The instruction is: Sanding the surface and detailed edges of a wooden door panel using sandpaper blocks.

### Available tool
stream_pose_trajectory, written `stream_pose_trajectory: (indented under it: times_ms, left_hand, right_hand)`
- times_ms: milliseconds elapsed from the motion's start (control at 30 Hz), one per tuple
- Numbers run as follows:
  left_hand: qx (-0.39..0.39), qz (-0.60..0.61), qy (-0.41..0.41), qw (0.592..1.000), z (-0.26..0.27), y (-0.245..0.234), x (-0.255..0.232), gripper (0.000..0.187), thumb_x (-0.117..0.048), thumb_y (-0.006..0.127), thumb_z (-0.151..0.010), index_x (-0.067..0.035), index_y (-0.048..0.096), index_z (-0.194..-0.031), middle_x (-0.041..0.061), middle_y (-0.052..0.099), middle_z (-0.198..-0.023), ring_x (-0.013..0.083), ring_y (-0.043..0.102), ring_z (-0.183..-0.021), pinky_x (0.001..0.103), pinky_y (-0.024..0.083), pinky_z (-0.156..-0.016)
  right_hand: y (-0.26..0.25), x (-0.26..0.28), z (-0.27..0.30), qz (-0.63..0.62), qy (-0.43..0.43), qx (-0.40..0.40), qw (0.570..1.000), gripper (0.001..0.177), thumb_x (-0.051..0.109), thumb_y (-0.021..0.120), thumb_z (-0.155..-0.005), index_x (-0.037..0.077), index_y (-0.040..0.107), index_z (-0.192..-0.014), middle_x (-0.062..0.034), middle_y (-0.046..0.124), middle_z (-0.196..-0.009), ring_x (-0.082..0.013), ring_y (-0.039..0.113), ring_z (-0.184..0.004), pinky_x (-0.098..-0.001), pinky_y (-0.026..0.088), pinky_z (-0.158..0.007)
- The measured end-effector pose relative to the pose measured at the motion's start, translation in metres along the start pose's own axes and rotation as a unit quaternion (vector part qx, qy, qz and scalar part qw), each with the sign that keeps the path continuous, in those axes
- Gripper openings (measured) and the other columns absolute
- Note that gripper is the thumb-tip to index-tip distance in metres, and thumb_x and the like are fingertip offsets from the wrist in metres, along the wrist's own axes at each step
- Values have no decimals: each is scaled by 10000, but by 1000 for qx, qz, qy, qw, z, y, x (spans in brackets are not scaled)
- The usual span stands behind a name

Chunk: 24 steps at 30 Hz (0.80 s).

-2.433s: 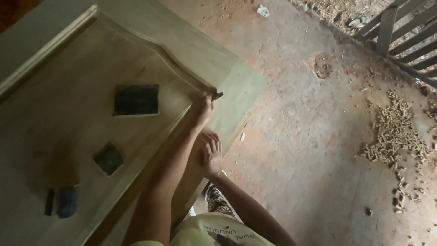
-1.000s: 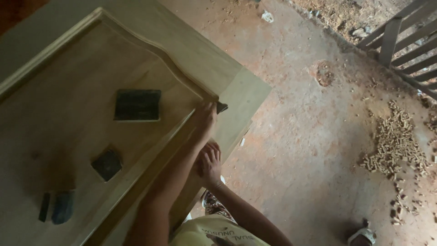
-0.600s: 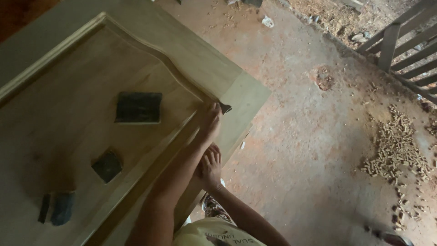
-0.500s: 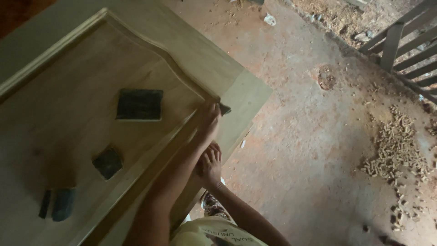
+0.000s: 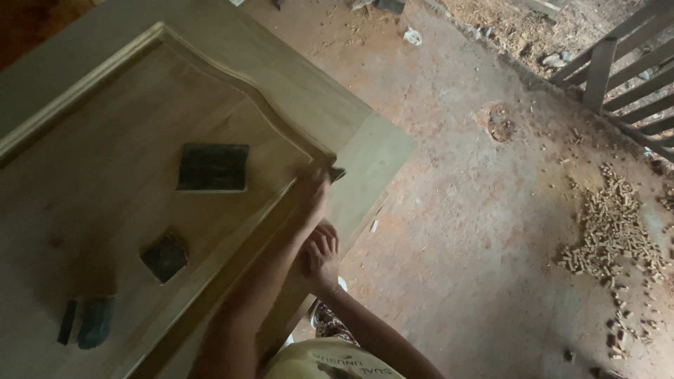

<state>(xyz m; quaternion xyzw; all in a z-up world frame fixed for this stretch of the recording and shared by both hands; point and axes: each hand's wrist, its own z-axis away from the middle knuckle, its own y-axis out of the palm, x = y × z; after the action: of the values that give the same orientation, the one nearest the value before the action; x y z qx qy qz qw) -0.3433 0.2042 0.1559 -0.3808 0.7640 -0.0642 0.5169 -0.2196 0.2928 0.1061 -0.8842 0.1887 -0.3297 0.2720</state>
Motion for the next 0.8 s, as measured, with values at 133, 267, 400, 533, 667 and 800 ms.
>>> stream_pose_trajectory:
  times_ms: [133,267,400,533,667,800]
  left_hand:
    - [21,-226,205,952,22,0,37,211,10,727,-790,59,672,-987,177,668,-806,306,664,-737,428,520,-781]
    - [-7,-196,176,965,4,21,33,298,-58,689,-844,-54,656,-1140,72,660,-863,224,693,-772,342,564,-738]
    - [-15,-209,150,966,13,50,66,153,-77,658,-843,-87,676,-995,46,635,-818,217,673,-688,363,543,-623]
    - [-52,-229,186,954,31,2,40,112,-36,655,-903,-72,683,-1006,63,651,-813,196,672,-697,313,544,-658]
    - [2,-193,152,969,85,-19,85,188,-99,635,-878,-107,684,-1059,31,685,-902,194,703,-799,255,561,-711]
    - [100,-152,51,982,117,-46,82,306,-58,714,-799,-38,686,-1103,120,718,-966,277,716,-883,351,597,-774]
  right_hand:
    - [-8,9,-5,-4,19,13,1000,74,128,604,-924,70,647,-911,-165,630,-1107,-412,586,-1099,-575,420,-1027]
    - [-20,17,-18,19,3,21,1000,62,55,600,-910,49,655,-937,-181,617,-1038,-424,580,-1024,-578,433,-1022]
    - [14,-17,18,5,-10,0,1000,223,146,730,-774,59,658,-967,-188,629,-1115,-443,581,-1098,-615,379,-1077]
    - [10,-13,16,-13,-7,6,1000,172,141,664,-809,48,653,-953,-191,626,-1106,-443,584,-1101,-593,391,-1084]
    - [4,-8,6,-21,-27,-17,999,149,234,687,-880,85,673,-871,-166,645,-1157,-421,590,-1145,-614,375,-1085]
    - [17,-19,21,-40,10,17,999,357,126,759,-522,57,667,-859,-177,631,-1123,-405,602,-1104,-600,404,-1057]
